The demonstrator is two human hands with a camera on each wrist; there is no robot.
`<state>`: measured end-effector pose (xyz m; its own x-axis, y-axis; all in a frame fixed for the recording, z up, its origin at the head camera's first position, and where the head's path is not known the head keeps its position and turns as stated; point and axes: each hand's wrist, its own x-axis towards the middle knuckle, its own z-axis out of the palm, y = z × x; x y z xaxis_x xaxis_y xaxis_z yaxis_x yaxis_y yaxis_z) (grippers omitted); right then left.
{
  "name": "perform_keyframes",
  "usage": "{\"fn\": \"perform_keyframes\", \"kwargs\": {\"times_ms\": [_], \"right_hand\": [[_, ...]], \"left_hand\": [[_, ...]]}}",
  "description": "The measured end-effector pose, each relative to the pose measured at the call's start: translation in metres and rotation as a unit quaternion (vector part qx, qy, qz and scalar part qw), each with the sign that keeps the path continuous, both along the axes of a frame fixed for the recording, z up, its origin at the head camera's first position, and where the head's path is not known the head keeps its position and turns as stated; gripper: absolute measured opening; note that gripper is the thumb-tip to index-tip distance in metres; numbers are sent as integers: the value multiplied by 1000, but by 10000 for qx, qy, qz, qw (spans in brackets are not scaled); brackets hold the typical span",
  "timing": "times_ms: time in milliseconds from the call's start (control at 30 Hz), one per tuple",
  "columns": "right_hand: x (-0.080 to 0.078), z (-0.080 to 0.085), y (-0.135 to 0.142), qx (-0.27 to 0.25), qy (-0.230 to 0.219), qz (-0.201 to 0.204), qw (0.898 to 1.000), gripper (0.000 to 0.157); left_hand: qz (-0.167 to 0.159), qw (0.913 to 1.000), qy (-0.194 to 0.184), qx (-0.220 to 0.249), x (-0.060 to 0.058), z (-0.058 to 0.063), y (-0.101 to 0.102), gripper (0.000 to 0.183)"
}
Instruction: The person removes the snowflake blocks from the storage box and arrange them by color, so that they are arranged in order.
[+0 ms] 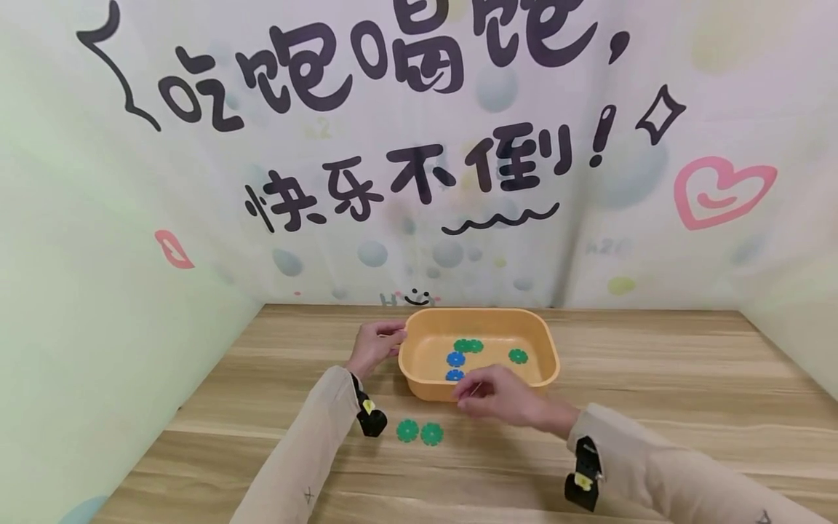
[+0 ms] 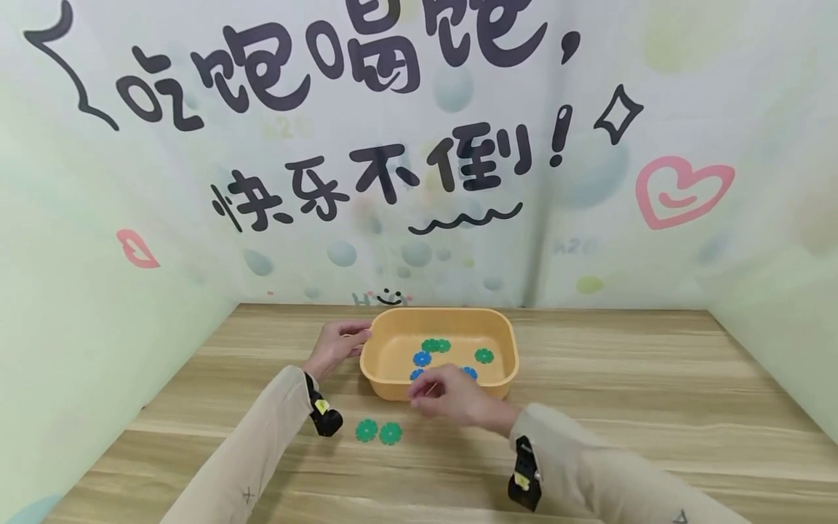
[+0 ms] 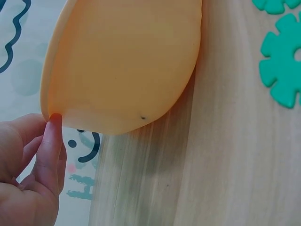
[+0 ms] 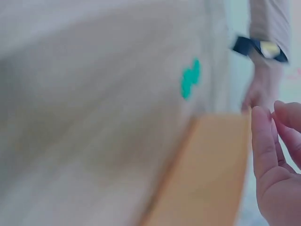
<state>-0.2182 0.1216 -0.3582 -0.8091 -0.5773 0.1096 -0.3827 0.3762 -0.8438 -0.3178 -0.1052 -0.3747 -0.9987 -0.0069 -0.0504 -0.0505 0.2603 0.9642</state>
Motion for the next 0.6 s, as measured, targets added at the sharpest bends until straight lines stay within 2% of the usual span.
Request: {"fn": "perform_keyframes", "kwargs": {"times_ms": [167,300,433,600], "right_hand": [[-20,21,24,-296,-53,-458,9985,18],[-42,28,42,-172,-71,-1006,9947,21],[-58,26,51,-70,-153,-1392,9901,24],[-74,13,55,-66,-333,-1695,9850,25]], "left_hand": [[23,10000,52,-23,0,0,-1,26],[22,10000,62,-22,0,0,-2,25],[11,10000,61,-37,0,0,-2,25],[-30,10000,67,20,0,1,-1,25]]}}
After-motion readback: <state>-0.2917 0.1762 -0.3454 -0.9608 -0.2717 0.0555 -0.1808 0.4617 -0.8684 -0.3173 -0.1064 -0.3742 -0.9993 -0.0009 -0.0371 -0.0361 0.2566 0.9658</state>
